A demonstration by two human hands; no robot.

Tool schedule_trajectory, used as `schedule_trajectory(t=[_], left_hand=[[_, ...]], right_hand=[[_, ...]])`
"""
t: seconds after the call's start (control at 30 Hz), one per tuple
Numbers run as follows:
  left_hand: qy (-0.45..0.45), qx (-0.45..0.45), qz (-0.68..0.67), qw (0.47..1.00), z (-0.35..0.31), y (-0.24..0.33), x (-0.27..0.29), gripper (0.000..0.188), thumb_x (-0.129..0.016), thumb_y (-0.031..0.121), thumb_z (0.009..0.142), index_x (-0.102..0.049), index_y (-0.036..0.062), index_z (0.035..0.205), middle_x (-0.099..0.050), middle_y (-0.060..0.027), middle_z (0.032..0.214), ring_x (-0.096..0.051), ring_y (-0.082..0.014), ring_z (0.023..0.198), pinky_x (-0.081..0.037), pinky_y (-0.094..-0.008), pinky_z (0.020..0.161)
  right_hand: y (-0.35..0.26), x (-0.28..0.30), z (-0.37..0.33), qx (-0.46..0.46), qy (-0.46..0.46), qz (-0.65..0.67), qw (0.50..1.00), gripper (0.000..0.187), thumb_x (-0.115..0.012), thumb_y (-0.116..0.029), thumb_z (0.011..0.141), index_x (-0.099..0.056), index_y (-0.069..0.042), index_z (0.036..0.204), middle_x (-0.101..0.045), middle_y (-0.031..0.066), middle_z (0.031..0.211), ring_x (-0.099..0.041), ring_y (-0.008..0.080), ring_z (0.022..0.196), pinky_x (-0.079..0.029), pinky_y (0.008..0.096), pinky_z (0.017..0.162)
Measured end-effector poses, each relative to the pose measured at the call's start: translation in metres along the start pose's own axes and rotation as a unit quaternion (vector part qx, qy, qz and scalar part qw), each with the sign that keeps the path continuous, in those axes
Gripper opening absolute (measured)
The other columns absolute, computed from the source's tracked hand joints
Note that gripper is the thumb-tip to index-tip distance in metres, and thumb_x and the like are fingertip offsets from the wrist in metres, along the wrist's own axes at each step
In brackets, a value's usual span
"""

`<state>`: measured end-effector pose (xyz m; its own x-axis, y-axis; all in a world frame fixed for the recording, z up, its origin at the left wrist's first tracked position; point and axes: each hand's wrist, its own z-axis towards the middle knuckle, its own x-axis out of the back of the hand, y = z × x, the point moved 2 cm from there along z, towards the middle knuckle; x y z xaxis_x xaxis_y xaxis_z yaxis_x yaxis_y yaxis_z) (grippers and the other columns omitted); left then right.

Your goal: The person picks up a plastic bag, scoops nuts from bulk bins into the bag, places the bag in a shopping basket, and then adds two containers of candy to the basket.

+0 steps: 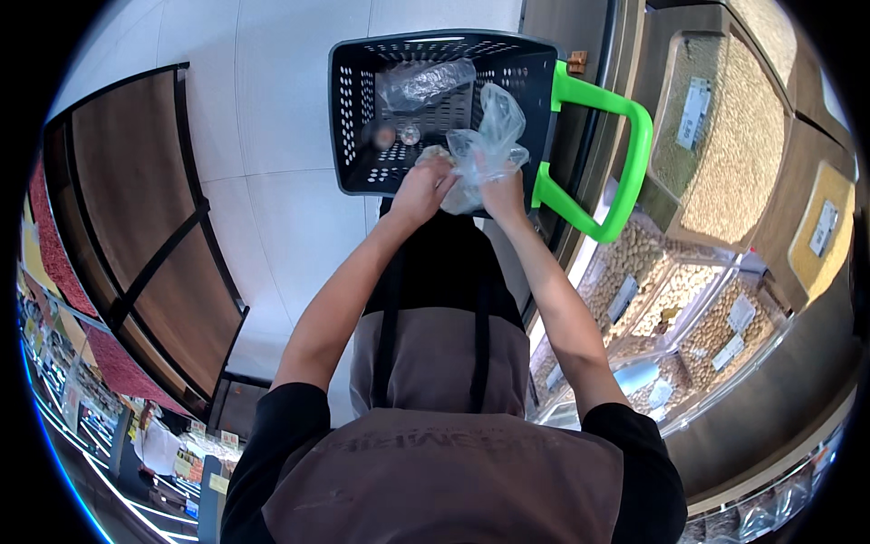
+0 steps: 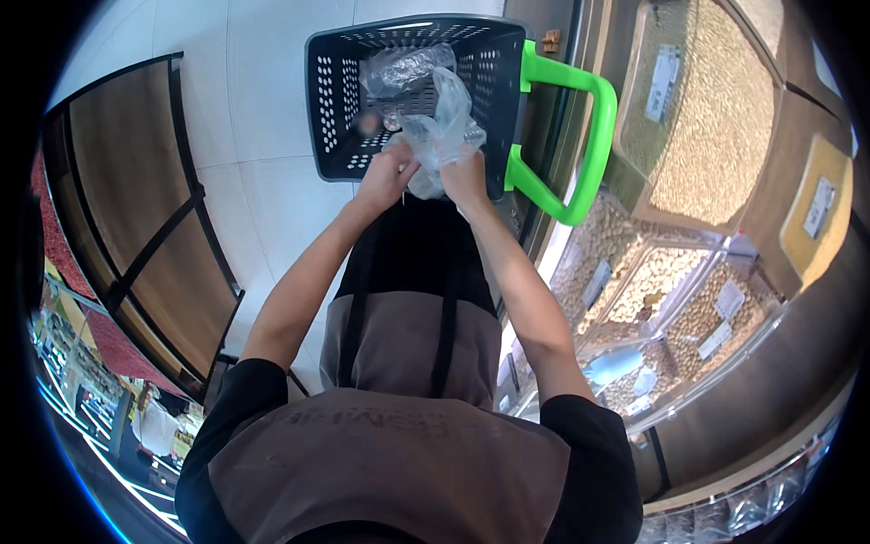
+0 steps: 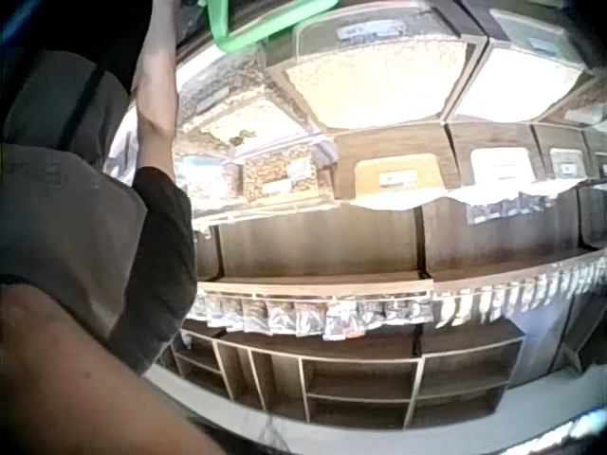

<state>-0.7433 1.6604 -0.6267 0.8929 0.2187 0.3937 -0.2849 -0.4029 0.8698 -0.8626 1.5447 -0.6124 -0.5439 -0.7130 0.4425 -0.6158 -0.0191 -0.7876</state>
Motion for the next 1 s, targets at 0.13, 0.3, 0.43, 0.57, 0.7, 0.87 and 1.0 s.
schedule_trajectory(t=[0.13, 0.3, 0.43, 0.57, 0.7, 0.87, 1.0], left_hand=[[-0.007, 0.038, 0.039, 0.999, 0.020, -0.030, -0.009, 0.018, -0.061, 0.012, 0.088, -0.065, -0.0043, 0.083, -0.063, -0.0231, 0.093, -0.059, -0.0421, 0.093, -0.048, -0.0465, 0.082], [-0.048, 0.139, 0.106, 0.983, 0.026, -0.126, -0.066, 0.018, -0.058, 0.011, 0.087, -0.066, -0.0047, 0.089, -0.064, -0.0238, 0.102, -0.063, -0.0414, 0.096, -0.051, -0.0485, 0.085], [-0.141, 0.239, 0.188, 0.942, 0.019, -0.149, -0.094, 0.019, -0.057, 0.006, 0.082, -0.068, -0.0042, 0.094, -0.064, -0.0263, 0.110, -0.064, -0.0416, 0.101, -0.053, -0.0482, 0.089], [-0.154, 0.271, 0.160, 0.936, 0.029, -0.176, -0.124, 0.021, -0.058, 0.005, 0.081, -0.068, -0.0027, 0.098, -0.063, -0.0268, 0.113, -0.062, -0.0423, 0.103, -0.051, -0.0477, 0.091], [-0.190, 0.224, 0.144, 0.945, 0.039, -0.233, -0.161, 0.028, -0.060, 0.008, 0.080, -0.067, -0.0016, 0.105, -0.064, -0.0267, 0.114, -0.060, -0.0398, 0.110, -0.049, -0.0471, 0.096], [-0.256, 0.181, 0.180, 0.932, 0.047, -0.302, -0.187, 0.034, -0.063, 0.014, 0.079, -0.066, 0.0007, 0.110, -0.065, -0.0246, 0.113, -0.062, -0.0384, 0.108, -0.050, -0.0449, 0.096], [-0.239, 0.211, 0.164, 0.934, 0.072, -0.263, -0.195, 0.030, -0.060, 0.017, 0.084, -0.065, -0.0008, 0.108, -0.067, -0.0254, 0.108, -0.063, -0.0403, 0.104, -0.051, -0.0467, 0.093]], right_hand=[[0.026, -0.012, 0.031, 0.097, -0.006, -0.021, 0.995, 0.021, -0.060, -0.017, 0.087, -0.066, -0.001, 0.099, -0.069, 0.0209, 0.090, -0.066, 0.0409, 0.088, -0.051, 0.0464, 0.073], [0.107, -0.037, 0.045, -0.043, -0.111, -0.128, 0.985, 0.024, -0.059, -0.013, 0.083, -0.066, -0.003, 0.103, -0.068, 0.0222, 0.098, -0.063, 0.0428, 0.095, -0.051, 0.0511, 0.082], [0.156, -0.069, 0.038, -0.073, -0.181, -0.139, 0.971, 0.027, -0.055, -0.010, 0.084, -0.065, -0.003, 0.108, -0.063, 0.0236, 0.114, -0.060, 0.0418, 0.106, -0.049, 0.0486, 0.093], [0.179, -0.087, 0.035, -0.042, -0.167, -0.148, 0.974, 0.024, -0.049, -0.011, 0.088, -0.066, -0.002, 0.103, -0.064, 0.0245, 0.109, -0.060, 0.0411, 0.105, -0.048, 0.0489, 0.091], [0.215, -0.099, 0.043, -0.120, -0.197, -0.148, 0.962, 0.023, -0.051, -0.011, 0.086, -0.066, -0.002, 0.101, -0.066, 0.0257, 0.103, -0.061, 0.0443, 0.100, -0.049, 0.0519, 0.088], [0.243, -0.125, 0.068, -0.182, -0.211, -0.155, 0.948, 0.023, -0.052, -0.011, 0.087, -0.065, 0.000, 0.103, -0.065, 0.0276, 0.104, -0.061, 0.0446, 0.102, -0.048, 0.0526, 0.089], [0.260, -0.113, 0.067, -0.172, -0.210, -0.198, 0.942, 0.025, -0.054, -0.011, 0.087, -0.063, 0.001, 0.107, -0.064, 0.0279, 0.109, -0.060, 0.0436, 0.105, -0.048, 0.0517, 0.092]])
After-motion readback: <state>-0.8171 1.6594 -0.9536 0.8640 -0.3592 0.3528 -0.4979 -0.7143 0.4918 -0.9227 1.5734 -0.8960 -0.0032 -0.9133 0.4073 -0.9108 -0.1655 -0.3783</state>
